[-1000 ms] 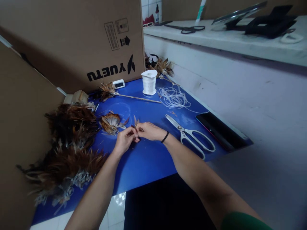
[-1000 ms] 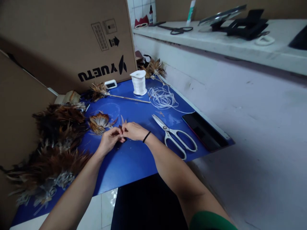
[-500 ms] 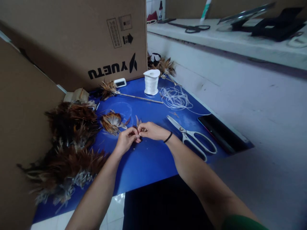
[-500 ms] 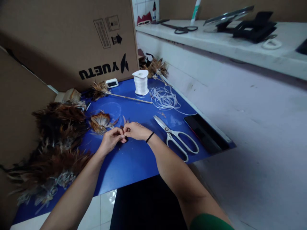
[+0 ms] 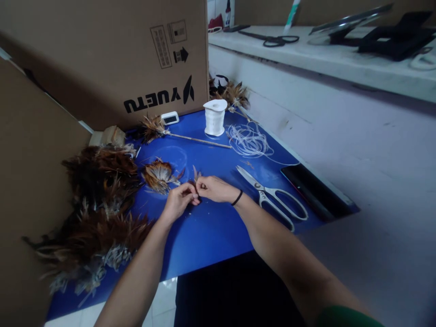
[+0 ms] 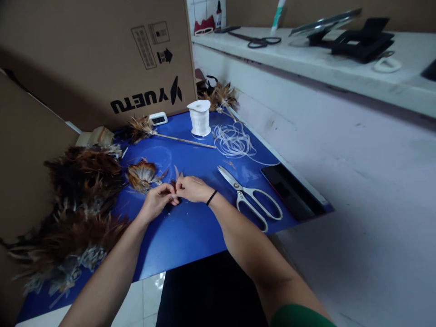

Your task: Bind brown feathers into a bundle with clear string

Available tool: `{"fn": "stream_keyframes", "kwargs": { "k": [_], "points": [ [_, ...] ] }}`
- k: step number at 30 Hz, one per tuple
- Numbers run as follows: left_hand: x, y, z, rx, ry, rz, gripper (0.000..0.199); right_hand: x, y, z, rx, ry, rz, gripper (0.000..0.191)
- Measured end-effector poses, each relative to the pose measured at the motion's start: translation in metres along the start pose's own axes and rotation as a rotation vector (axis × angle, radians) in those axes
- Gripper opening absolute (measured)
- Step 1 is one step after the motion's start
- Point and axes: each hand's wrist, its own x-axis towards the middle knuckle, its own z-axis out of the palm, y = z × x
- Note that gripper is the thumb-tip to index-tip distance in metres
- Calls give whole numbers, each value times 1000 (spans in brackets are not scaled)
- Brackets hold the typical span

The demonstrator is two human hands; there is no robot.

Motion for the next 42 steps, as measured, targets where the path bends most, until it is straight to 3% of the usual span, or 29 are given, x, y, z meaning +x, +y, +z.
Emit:
{"fn": "stream_keyframes", "kwargs": {
  "k": [6, 11, 17, 31, 42],
  "points": [
    [0, 0, 0, -18, 26, -6, 23, 1, 12, 2, 159, 14, -101, 8],
    [1, -2, 1, 6, 66, 6, 19, 0, 13, 4, 349, -33, -138, 20],
    [1, 0, 3, 56, 81, 15, 16, -3, 10, 2, 252, 21, -98, 15],
    [1, 1, 2, 10, 50, -9, 23, 1, 10, 0, 94, 2, -124, 11],
    [2, -1, 0, -15, 21, 10, 23, 0, 0, 0, -47, -32, -28, 12]
  ]
}}
